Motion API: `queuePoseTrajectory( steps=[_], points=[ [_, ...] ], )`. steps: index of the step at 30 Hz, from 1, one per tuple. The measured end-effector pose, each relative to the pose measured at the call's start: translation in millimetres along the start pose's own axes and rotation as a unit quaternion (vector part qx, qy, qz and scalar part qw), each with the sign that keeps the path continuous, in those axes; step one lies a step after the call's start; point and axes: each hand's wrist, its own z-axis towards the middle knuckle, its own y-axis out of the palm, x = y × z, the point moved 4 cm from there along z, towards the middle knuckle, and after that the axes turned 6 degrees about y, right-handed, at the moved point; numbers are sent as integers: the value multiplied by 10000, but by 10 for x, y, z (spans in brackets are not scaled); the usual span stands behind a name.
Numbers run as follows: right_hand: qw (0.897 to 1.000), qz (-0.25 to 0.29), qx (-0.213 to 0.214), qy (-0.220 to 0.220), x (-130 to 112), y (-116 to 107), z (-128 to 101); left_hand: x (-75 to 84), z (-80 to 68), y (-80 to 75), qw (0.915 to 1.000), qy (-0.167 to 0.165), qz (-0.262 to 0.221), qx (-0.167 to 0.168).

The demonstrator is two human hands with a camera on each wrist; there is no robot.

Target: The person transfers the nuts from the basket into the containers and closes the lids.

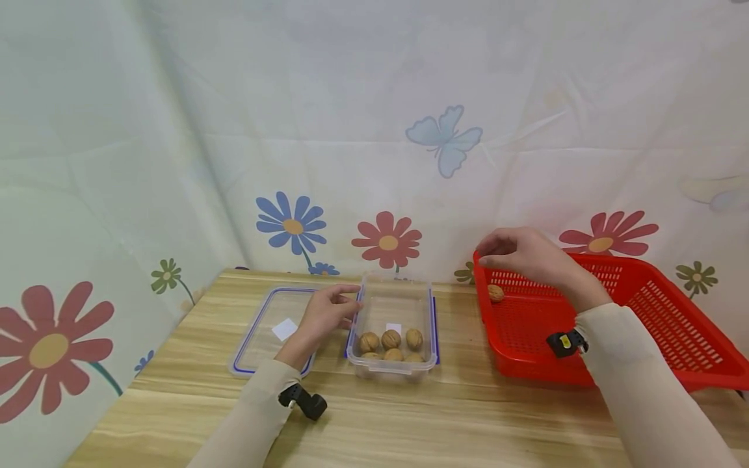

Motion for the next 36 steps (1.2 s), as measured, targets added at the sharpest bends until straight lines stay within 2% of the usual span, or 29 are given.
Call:
queuePoseTrajectory(
  steps=[8, 18, 29, 36],
  points=[
    [10000, -37, 46, 76, 208, -4, 75, -1, -6, 5, 10000, 49, 9, -5],
    [9998, -76, -117, 145, 456, 70, 200, -5, -2, 5, 10000, -7, -8, -9],
    [9963, 353, -499, 600, 779, 167, 289, 6, -11, 11, 10000, 28, -58, -36],
    [9959, 163, -667, 581, 882, 222, 332, -14, 1, 4, 10000, -28, -80, -21]
  ],
)
